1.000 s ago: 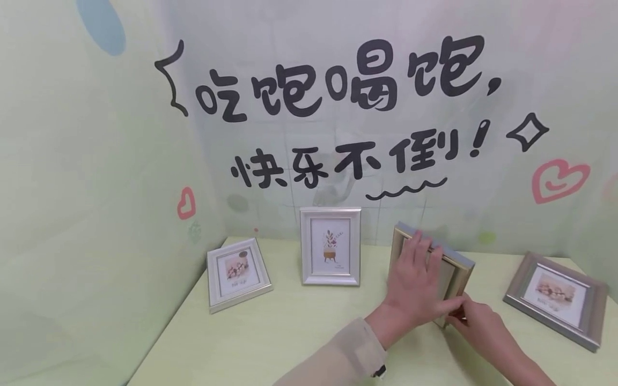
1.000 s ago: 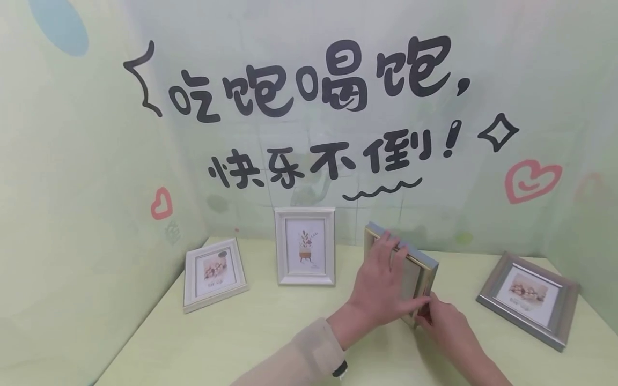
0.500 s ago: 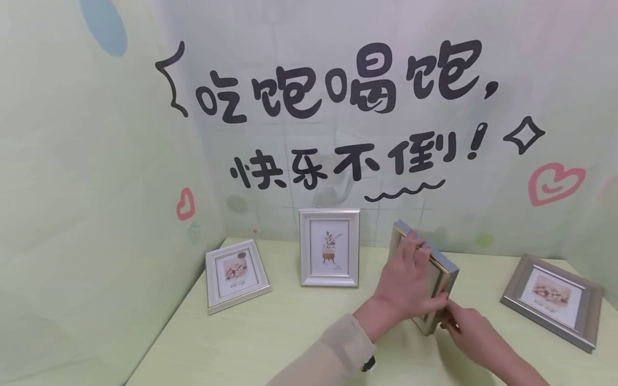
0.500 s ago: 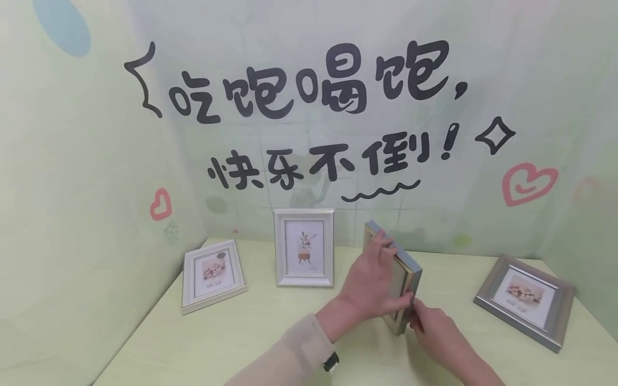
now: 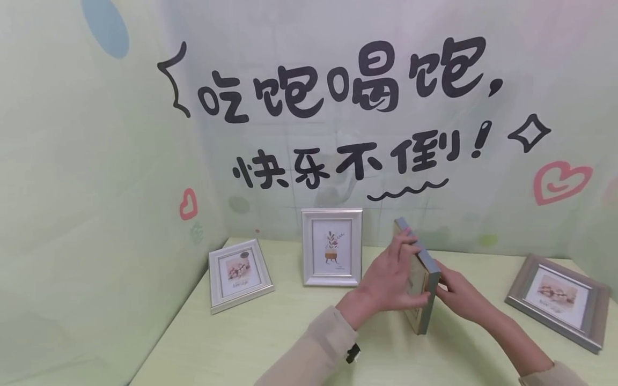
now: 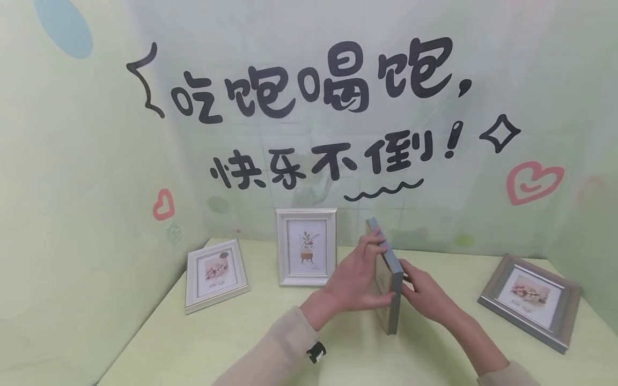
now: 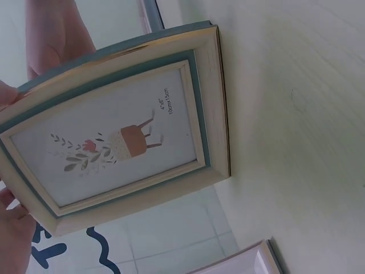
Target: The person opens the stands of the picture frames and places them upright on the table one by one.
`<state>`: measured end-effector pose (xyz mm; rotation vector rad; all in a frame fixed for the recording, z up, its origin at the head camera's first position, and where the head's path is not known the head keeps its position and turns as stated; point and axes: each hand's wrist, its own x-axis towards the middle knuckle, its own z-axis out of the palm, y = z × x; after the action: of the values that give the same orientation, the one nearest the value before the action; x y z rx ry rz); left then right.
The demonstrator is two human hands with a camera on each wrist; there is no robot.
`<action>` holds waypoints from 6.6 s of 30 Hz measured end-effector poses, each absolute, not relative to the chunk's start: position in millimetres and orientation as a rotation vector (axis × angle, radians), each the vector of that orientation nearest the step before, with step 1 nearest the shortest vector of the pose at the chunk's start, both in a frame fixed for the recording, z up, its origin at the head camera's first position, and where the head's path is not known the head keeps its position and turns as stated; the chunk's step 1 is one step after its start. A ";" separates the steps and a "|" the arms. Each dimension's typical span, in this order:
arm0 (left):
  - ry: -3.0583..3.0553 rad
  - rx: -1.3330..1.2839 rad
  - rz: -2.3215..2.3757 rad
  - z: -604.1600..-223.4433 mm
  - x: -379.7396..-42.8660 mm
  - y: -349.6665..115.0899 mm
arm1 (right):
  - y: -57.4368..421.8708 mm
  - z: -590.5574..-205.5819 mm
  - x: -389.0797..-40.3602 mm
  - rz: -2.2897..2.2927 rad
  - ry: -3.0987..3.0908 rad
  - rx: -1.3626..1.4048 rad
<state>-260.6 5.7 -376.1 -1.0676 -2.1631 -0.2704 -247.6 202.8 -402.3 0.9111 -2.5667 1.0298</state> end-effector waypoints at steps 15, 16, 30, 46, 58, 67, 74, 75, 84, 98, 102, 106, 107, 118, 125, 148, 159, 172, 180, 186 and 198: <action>-2.168 -1.250 -0.360 -368.9 -277.2 -6.4 | 204.5 -392.4 -279.6 0.835 -2.459 1.034; -2.176 -1.251 -0.362 -367.4 -277.4 -6.1 | 204.6 -391.5 -281.9 0.810 -2.438 1.044; -2.281 -1.250 -0.393 -365.6 -275.4 -9.9 | 203.4 -402.4 -274.4 0.773 -2.460 0.905; -2.351 -1.227 -0.405 -366.1 -271.5 -6.9 | 203.2 -408.4 -218.1 1.177 -2.680 0.954; -2.392 -1.192 -1.049 -371.8 -277.0 -14.1 | 197.4 -409.7 -211.2 1.096 -2.682 0.865; -2.541 -0.713 -1.621 -404.5 -302.7 -3.5 | 205.9 -410.1 -211.3 1.085 -2.720 0.804; -2.666 -0.663 -1.696 -420.2 -309.0 7.2 | 205.4 -411.1 -210.9 1.081 -2.699 0.847; -2.665 -0.660 -1.713 -420.8 -308.6 7.7 | 205.2 -411.1 -211.0 1.075 -2.696 0.852; -2.604 -0.520 -1.749 -424.4 -308.3 7.5 | 226.6 -405.2 -213.8 1.026 -2.709 0.736; -2.566 -0.527 -1.721 -429.3 -299.9 11.2 | 248.0 -420.6 -219.9 1.239 -2.658 0.347; -2.611 -0.461 -1.660 -429.8 -292.4 12.2 | 243.6 -422.0 -222.3 1.137 -2.670 0.268; -2.653 -0.411 -1.631 -429.0 -285.4 11.2 | 234.4 -421.1 -228.9 1.167 -2.661 0.271; -2.659 -0.411 -1.628 -429.2 -284.0 10.9 | 232.4 -420.2 -231.6 1.185 -2.660 0.280; -2.671 -0.390 -1.555 -430.8 -279.0 12.6 | 222.1 -413.9 -273.2 1.255 -2.666 0.377; -2.725 -0.301 -1.377 -431.2 -285.4 17.7 | 217.4 -411.9 -289.7 1.249 -2.658 0.421; -2.691 -0.507 -1.545 -370.9 -274.7 -18.1 | 205.2 -342.6 -259.1 0.728 -2.853 0.353; -2.708 -0.643 -1.406 -339.3 -264.1 -78.9 | 131.9 -320.9 -251.6 0.719 -2.832 0.645; -2.749 -0.418 -1.270 -350.6 -247.5 -163.2 | 38.8 -338.2 -259.9 0.879 -2.865 0.850; -2.739 -0.280 -1.201 -365.4 -237.4 -208.9 | -11.1 -359.8 -262.9 0.981 -2.856 0.989; -2.748 -0.134 -1.121 -379.2 -227.8 -245.3 | -48.2 -384.1 -269.7 1.066 -2.850 1.113; -2.720 0.173 -1.021 -408.9 -211.8 -302.8 | -100.4 -420.5 -283.2 1.185 -2.818 1.049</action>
<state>-211.8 -302.8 -408.9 0.1729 -2.7200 -1.0208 -283.2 -100.4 -420.5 1.0493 -2.8183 1.1854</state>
